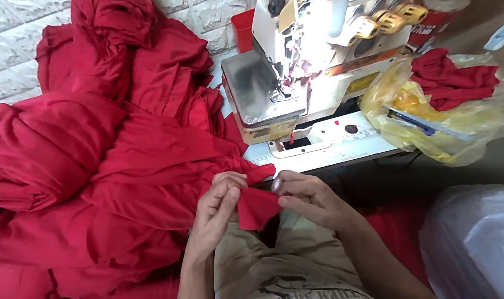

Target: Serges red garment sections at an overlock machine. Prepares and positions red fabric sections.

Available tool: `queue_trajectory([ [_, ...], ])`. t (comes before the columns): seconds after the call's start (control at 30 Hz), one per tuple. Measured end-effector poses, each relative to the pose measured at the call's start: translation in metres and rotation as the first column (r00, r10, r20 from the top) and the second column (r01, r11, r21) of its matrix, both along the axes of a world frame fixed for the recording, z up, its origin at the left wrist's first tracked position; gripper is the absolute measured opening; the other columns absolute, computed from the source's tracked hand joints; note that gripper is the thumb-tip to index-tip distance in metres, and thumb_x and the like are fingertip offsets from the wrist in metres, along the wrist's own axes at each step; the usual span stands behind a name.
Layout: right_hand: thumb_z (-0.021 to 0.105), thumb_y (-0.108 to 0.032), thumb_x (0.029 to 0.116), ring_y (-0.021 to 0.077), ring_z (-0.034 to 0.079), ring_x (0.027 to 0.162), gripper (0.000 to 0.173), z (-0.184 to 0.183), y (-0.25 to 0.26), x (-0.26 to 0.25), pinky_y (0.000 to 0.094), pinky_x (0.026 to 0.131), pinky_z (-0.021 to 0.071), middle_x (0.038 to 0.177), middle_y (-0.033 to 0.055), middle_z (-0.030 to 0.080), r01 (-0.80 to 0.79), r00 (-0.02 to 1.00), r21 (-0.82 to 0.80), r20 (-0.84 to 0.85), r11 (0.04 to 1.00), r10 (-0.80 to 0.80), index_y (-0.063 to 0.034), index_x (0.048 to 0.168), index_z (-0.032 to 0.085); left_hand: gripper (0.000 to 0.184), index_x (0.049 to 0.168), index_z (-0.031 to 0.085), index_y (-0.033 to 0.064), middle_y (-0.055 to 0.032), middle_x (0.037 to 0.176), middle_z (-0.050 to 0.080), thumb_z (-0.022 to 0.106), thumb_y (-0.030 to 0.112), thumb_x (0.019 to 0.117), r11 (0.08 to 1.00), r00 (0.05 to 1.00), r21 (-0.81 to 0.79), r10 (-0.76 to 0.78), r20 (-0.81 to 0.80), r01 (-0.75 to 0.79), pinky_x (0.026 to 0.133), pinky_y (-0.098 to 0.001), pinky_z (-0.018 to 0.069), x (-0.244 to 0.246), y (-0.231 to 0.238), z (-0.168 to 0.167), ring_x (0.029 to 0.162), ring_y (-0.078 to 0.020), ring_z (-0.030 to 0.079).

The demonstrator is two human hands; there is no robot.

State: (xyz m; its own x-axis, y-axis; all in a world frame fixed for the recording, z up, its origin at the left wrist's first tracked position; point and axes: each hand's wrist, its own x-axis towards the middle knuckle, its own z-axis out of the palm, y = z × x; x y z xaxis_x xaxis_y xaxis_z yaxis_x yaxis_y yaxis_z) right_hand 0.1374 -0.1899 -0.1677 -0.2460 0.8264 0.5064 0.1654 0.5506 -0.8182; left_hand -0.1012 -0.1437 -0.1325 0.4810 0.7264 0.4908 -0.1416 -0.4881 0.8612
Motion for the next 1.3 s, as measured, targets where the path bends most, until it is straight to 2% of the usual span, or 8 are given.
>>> queue_trajectory([
  [0.13,0.067,-0.022,0.0979,0.0051,0.065,0.105,0.013,-0.01,0.004,-0.016,0.0236,0.091,0.0557,0.111,-0.0017,0.071,-0.118,0.902,-0.156,-0.43,0.981,0.04,-0.0098,0.096,0.073,0.022,0.103,0.077,0.017,0.0054,0.103,0.075,0.061,0.032,0.1025,0.935,0.917,-0.231,-0.175,0.359,0.27,0.095,-0.0263,0.0543,0.005,0.003,-0.009,0.1,-0.004,0.069],
  [0.33,0.045,-0.024,0.1092,0.0125,0.065,0.115,0.035,0.004,0.007,-0.02,0.0295,0.098,0.0553,0.129,0.008,0.068,-0.038,0.976,-0.076,-0.216,0.996,0.021,-0.0008,0.127,0.064,0.008,0.093,0.075,0.005,0.0107,0.078,0.069,0.069,0.01,0.0954,0.971,0.995,-0.216,-0.1,0.028,0.104,0.064,-0.0124,0.0493,0.014,-0.008,-0.008,0.069,0.0073,0.058],
  [0.47,0.047,-0.023,0.1075,0.0097,0.058,0.121,0.036,0.003,0.01,-0.018,0.0275,0.104,0.047,0.119,0.0101,0.067,-0.13,0.983,-0.099,-0.14,0.987,0.116,0.0012,0.091,0.067,0.008,0.094,0.071,0.0051,0.0113,0.071,0.062,0.065,0.009,0.0979,0.969,0.997,-0.243,-0.062,-0.039,0.051,0.059,-0.0125,0.046,0.013,-0.011,-0.005,0.063,0.0067,0.054],
  [0.7,0.046,-0.024,0.1085,0.004,0.064,0.104,0.035,-0.006,0.011,-0.023,0.0241,0.095,0.0522,0.107,0.0004,0.071,-0.124,0.947,-0.147,-0.314,0.981,0.073,-0.0029,0.102,0.073,0.03,0.081,0.067,0.0044,0.007,0.079,0.068,0.063,0.026,0.1026,0.8,0.819,-0.18,-0.571,0.062,0.572,0.072,-0.0122,0.049,0.008,-0.007,-0.019,0.078,0.0089,0.06],
  [0.87,0.053,-0.017,0.106,0.0011,0.067,0.084,0.017,-0.007,0.007,-0.024,0.0198,0.075,0.0571,0.093,-0.0036,0.071,0.095,0.964,-0.152,-0.233,0.984,-0.129,-0.0045,0.105,0.065,0.031,0.124,0.07,0.011,-0.0079,0.117,0.075,0.054,0.031,0.1058,0.646,0.706,-0.386,-0.351,0.615,0.658,0.083,-0.03,0.063,0.011,-0.004,-0.017,0.1,-0.0151,0.075],
  [0.97,0.053,-0.018,0.1063,0.0048,0.068,0.083,0.016,0.002,0.011,-0.01,0.0207,0.073,0.0575,0.097,-0.0027,0.073,0.23,0.918,-0.011,-0.33,0.973,-0.221,-0.0123,0.11,0.067,0.044,0.138,0.061,0.0113,-0.0143,0.138,0.064,0.058,0.039,0.1032,0.565,0.736,-0.502,-0.325,0.594,0.655,0.092,-0.0372,0.06,0.009,0.002,-0.026,0.116,-0.0235,0.069],
  [1.13,0.067,-0.016,0.0951,0.0143,0.057,0.124,0.028,0.021,0.021,0.003,0.0306,0.102,0.0519,0.138,0.0054,0.059,0.133,0.989,0.258,0.025,0.957,-0.144,-0.0177,0.122,0.072,0.035,0.124,0.07,0.0183,-0.0025,0.117,0.075,0.055,0.043,0.1038,0.546,0.748,-0.518,-0.403,0.528,0.659,0.089,-0.0305,0.0604,0.014,0.004,-0.032,0.104,-0.0113,0.073],
  [1.3,0.064,-0.005,0.0921,0.0028,0.065,0.095,0.019,0.019,0.026,-0.001,0.0172,0.08,0.0563,0.117,0.0046,0.07,0.227,0.97,0.222,0.032,0.948,-0.24,-0.0094,0.102,0.08,0.019,0.116,0.07,0.0065,0.0005,0.104,0.076,0.064,0.017,0.1008,0.781,0.94,-0.525,-0.253,0.229,0.338,0.082,-0.0276,0.0608,0.02,0.001,-0.012,0.092,-0.0068,0.072],
])
